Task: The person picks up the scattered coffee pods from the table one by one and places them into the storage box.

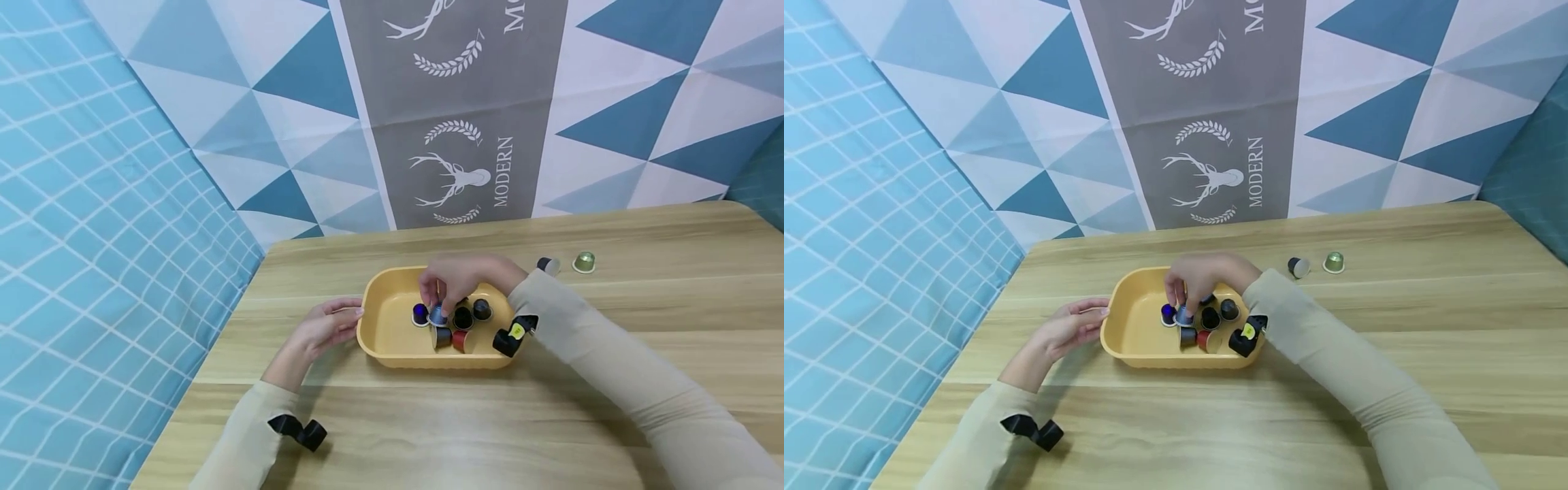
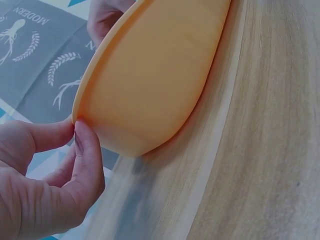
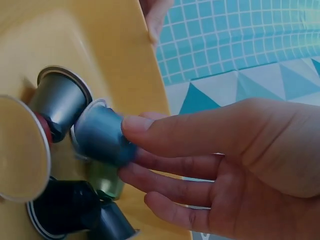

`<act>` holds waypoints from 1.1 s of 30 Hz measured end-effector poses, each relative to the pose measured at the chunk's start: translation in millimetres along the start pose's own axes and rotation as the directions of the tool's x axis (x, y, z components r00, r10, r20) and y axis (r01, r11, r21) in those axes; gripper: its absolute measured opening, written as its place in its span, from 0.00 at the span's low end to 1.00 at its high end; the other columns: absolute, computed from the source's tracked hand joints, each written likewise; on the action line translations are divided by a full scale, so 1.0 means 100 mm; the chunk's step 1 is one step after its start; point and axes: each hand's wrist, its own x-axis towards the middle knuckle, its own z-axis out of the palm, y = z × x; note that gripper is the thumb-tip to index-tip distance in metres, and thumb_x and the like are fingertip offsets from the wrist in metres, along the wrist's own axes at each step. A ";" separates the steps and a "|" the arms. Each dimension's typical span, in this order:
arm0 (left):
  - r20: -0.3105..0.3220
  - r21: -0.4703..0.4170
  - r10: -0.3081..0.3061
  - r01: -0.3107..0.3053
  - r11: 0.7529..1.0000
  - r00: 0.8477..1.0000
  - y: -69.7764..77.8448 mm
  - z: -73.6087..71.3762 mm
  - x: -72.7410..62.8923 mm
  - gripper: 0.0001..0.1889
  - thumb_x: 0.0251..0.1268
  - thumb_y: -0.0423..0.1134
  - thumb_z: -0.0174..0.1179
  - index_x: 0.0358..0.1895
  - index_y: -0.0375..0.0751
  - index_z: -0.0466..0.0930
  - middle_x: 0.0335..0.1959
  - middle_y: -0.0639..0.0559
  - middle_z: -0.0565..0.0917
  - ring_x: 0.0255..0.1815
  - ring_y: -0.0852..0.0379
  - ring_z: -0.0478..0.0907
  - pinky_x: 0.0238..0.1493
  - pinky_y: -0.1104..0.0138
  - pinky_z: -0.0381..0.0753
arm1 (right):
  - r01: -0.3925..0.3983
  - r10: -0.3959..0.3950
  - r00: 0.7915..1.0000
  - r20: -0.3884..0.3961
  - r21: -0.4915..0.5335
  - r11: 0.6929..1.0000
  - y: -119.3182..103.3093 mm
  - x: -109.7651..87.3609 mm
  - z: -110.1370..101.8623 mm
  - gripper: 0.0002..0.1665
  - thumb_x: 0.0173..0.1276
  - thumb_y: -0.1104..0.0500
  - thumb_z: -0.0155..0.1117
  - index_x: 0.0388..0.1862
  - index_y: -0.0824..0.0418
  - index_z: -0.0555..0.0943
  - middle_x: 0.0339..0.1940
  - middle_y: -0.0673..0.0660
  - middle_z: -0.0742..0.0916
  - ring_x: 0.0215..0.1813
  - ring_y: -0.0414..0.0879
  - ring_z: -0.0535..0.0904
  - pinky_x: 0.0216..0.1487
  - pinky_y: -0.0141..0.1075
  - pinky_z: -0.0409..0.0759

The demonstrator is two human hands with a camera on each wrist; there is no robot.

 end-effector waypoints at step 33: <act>0.023 0.008 0.042 -0.042 0.999 0.999 -0.04 -0.01 -0.01 0.24 0.63 0.36 0.62 0.60 0.30 0.70 0.35 0.61 0.85 0.35 0.68 0.81 0.40 0.76 0.82 | 0.023 -0.031 0.967 -0.252 -0.032 0.999 0.29 -0.57 -0.06 0.12 0.63 0.64 0.64 0.46 0.65 0.80 0.42 0.59 0.86 0.43 0.45 0.82 0.49 0.40 0.82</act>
